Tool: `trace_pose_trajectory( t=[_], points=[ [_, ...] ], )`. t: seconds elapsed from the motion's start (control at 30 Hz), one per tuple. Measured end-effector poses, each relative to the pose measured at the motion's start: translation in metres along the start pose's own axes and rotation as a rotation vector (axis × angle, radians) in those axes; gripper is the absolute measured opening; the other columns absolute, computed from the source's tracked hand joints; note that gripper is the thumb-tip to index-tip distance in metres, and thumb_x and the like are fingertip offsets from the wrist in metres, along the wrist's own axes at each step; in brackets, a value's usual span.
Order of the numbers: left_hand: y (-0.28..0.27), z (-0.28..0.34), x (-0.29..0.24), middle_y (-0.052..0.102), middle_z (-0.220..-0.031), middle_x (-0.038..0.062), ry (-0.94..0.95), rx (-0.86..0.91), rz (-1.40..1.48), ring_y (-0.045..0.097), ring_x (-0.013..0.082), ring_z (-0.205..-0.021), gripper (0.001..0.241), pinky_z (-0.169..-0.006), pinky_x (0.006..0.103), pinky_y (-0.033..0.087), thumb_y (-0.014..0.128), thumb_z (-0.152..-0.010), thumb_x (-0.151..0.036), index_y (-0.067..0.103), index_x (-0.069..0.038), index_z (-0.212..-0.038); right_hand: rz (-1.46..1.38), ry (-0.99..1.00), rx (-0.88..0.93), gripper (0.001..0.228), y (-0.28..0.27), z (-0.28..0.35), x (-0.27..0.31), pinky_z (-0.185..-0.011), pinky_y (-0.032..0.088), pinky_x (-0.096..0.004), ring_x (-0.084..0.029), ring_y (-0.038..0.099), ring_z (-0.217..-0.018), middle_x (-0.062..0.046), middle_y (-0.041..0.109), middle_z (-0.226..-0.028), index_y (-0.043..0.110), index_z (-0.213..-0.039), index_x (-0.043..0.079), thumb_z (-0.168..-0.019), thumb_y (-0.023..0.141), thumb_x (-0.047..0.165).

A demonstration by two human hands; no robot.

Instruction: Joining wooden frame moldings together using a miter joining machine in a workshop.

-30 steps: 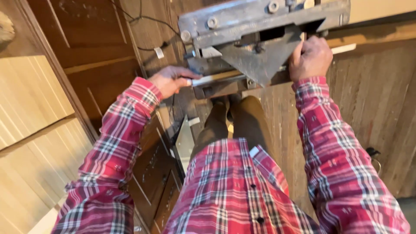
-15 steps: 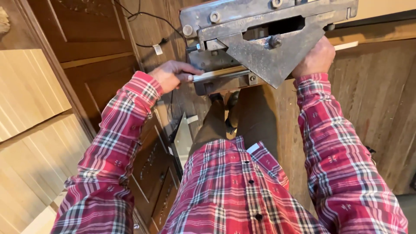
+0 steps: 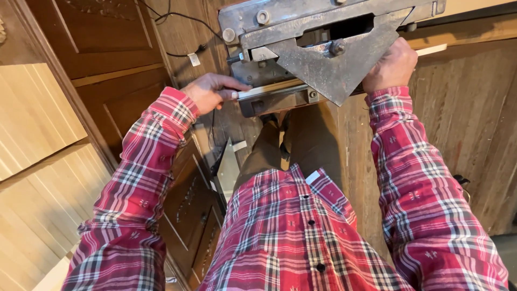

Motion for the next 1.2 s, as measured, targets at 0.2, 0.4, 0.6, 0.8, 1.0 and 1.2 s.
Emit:
trace_pose_trajectory(
  t=[0.2,0.4,0.6,0.8,1.0,1.2],
  points=[
    [0.001,0.001,-0.002,0.075,-0.101,0.001,0.022,-0.004,-0.027,0.058,0.0096,-0.070,0.035,-0.066,0.0280,0.054,0.060,-0.101,-0.010,0.073,-0.023,-0.130,0.000,-0.017,-0.011,0.012,0.000,-0.001,0.001,-0.074,0.054,-0.044,-0.038,0.068,-0.086,-0.017,0.071,-0.093,0.074,-0.096,0.000,-0.098,0.072,0.011],
    [0.000,-0.001,0.005,0.074,-0.101,0.002,0.038,0.004,-0.023,0.059,0.0093,-0.072,0.034,-0.067,0.0278,0.054,0.060,-0.101,-0.010,0.073,-0.024,-0.130,-0.024,-0.008,-0.011,0.011,-0.001,0.000,0.002,-0.075,0.055,-0.044,-0.038,0.068,-0.087,-0.017,0.071,-0.095,0.074,-0.097,0.001,-0.095,0.069,0.009],
    [0.000,0.002,-0.004,0.075,-0.105,0.000,0.030,0.013,-0.037,0.059,0.0105,-0.071,0.034,-0.067,0.0281,0.054,0.060,-0.101,-0.011,0.073,-0.024,-0.129,-0.021,0.002,-0.020,0.011,0.002,0.001,-0.005,-0.074,0.054,-0.045,-0.039,0.068,-0.086,-0.017,0.071,-0.092,0.074,-0.095,0.001,-0.097,0.072,0.012],
    [0.000,-0.003,0.002,0.076,-0.105,0.000,0.027,0.002,-0.042,0.060,0.0081,-0.075,0.035,-0.069,0.0269,0.055,0.060,-0.100,-0.011,0.072,-0.025,-0.130,-0.026,-0.010,-0.022,0.010,0.000,0.003,0.000,-0.075,0.054,-0.044,-0.038,0.068,-0.088,-0.017,0.070,-0.095,0.074,-0.097,0.001,-0.095,0.070,0.010],
    [0.001,-0.003,-0.001,0.074,-0.103,0.000,-0.020,0.018,0.026,0.055,0.0087,-0.070,0.035,-0.064,0.0275,0.052,0.061,-0.099,-0.010,0.073,-0.022,-0.130,-0.008,0.010,-0.005,0.011,0.001,0.003,-0.002,-0.074,0.052,-0.046,-0.039,0.065,-0.086,-0.016,0.070,-0.093,0.072,-0.093,0.001,-0.096,0.071,0.012],
    [0.001,-0.002,0.007,0.071,-0.096,-0.002,-0.025,0.001,0.053,0.052,0.0075,-0.068,0.035,-0.063,0.0256,0.049,0.061,-0.100,-0.008,0.072,-0.021,-0.131,0.045,0.026,0.016,0.028,0.011,0.012,-0.012,-0.070,0.047,-0.047,-0.038,0.060,-0.079,-0.015,0.065,-0.082,0.067,-0.079,0.003,-0.103,0.072,0.016]
  ],
)
Point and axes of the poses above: each hand's wrist, its own z-axis away from the middle knuckle, its own y-axis out of the palm, x = y × z, the point moved 1 cm from there along -z, towards the middle knuckle
